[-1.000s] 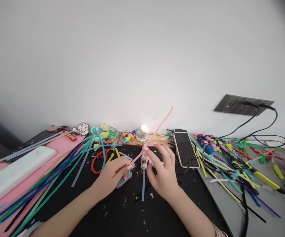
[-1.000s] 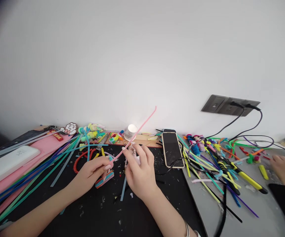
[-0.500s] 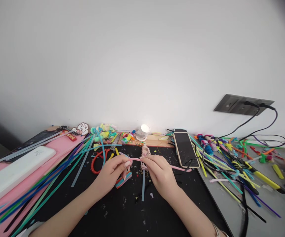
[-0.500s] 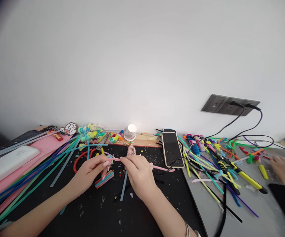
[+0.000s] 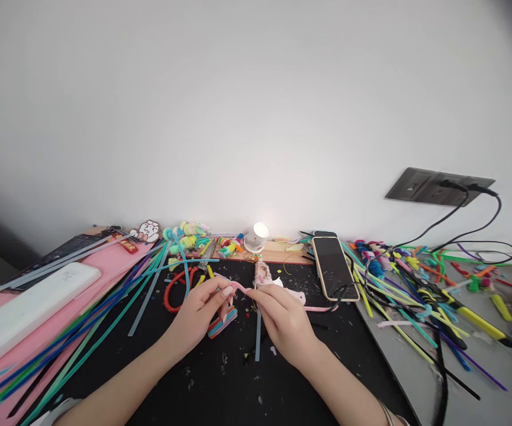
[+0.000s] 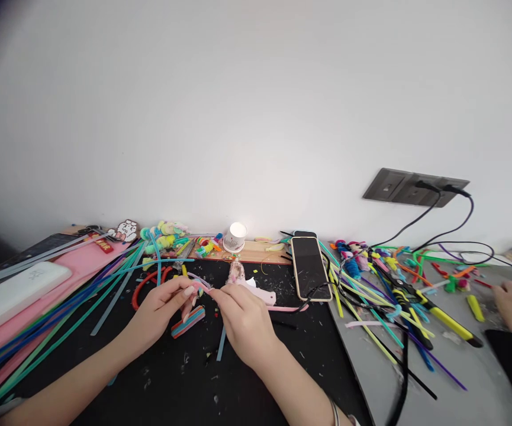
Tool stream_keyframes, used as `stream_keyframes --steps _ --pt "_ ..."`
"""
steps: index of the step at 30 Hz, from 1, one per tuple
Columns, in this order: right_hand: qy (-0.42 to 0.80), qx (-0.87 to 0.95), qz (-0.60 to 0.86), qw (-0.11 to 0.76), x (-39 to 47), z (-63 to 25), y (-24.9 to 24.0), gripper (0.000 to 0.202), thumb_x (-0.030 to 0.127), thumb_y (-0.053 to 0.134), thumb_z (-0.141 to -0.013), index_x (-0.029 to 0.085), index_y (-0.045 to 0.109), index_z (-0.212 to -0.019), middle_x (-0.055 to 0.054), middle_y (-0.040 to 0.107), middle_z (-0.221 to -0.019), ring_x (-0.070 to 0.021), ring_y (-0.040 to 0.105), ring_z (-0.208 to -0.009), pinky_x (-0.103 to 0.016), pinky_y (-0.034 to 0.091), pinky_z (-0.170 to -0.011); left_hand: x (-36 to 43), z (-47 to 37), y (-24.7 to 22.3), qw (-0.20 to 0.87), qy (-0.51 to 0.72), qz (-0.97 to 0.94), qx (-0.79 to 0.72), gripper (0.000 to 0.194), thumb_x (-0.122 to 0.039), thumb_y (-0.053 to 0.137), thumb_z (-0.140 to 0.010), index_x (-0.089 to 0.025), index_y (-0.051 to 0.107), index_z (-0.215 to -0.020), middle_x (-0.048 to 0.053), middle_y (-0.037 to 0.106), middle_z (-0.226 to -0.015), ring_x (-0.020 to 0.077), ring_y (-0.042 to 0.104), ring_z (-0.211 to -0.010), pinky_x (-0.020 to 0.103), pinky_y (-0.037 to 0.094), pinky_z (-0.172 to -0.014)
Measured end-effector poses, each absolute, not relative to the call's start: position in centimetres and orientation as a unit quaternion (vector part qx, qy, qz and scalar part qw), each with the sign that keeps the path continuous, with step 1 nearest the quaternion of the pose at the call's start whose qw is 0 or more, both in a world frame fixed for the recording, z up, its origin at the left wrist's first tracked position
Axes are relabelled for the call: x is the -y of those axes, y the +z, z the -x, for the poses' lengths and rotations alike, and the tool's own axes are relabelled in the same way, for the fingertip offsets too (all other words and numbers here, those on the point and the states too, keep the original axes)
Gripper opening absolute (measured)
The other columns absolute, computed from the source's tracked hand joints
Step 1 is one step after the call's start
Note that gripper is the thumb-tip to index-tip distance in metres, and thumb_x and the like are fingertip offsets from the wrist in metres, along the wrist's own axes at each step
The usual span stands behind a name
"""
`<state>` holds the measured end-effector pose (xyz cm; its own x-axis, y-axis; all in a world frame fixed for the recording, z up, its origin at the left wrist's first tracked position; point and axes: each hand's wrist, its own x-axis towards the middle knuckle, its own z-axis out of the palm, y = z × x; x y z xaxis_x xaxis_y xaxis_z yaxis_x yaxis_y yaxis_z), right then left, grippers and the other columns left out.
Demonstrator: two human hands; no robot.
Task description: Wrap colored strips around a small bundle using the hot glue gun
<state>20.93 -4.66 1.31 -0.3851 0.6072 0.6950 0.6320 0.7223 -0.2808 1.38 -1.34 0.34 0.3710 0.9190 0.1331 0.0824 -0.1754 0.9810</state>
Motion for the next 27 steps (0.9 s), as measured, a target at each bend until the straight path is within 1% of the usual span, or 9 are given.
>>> stream_keyframes --steps 4,10,17,27 --pt "0.004 0.834 0.364 0.414 4.73 -20.77 1.02 0.029 0.007 0.044 -0.095 0.016 0.061 -0.116 -0.010 0.069 -0.095 -0.0196 0.065 -0.084 -0.031 0.056 -0.072 1.34 -1.34 0.18 0.519 0.411 -0.645 -0.382 0.026 -0.037 0.046 -0.095 -0.018 0.058 -0.084 -0.006 0.049 -0.059 0.0110 0.048 -0.052 0.026 0.038 -0.060" --pt "0.017 0.832 0.357 0.424 4.86 -20.43 1.03 0.030 0.005 0.043 -0.095 0.018 0.060 -0.116 -0.009 0.068 -0.092 -0.0189 0.064 -0.081 -0.030 0.056 -0.069 1.53 -1.39 0.29 0.520 0.413 -0.646 -0.376 0.026 -0.037 0.046 -0.095 -0.018 0.057 -0.082 -0.007 0.048 -0.057 0.0105 0.046 -0.051 0.025 0.037 -0.059" --pt "0.019 0.837 0.350 0.420 5.10 -20.30 0.94 0.029 0.004 0.045 -0.094 0.015 0.061 -0.116 -0.011 0.068 -0.093 -0.0193 0.063 -0.081 -0.030 0.055 -0.068 1.45 -1.48 0.32 0.522 0.408 -0.649 -0.374 0.027 -0.038 0.045 -0.096 -0.019 0.054 -0.078 -0.008 0.047 -0.054 0.0102 0.044 -0.050 0.025 0.036 -0.059" --pt "0.021 0.837 0.351 0.419 5.02 -20.35 0.57 0.032 0.004 0.045 -0.093 0.016 0.060 -0.119 -0.010 0.068 -0.095 -0.0189 0.063 -0.082 -0.030 0.055 -0.069 1.74 -1.51 0.41 0.521 0.399 -0.655 -0.376 0.028 -0.039 0.044 -0.096 -0.020 0.053 -0.077 -0.007 0.047 -0.054 0.0108 0.044 -0.051 0.025 0.036 -0.058"
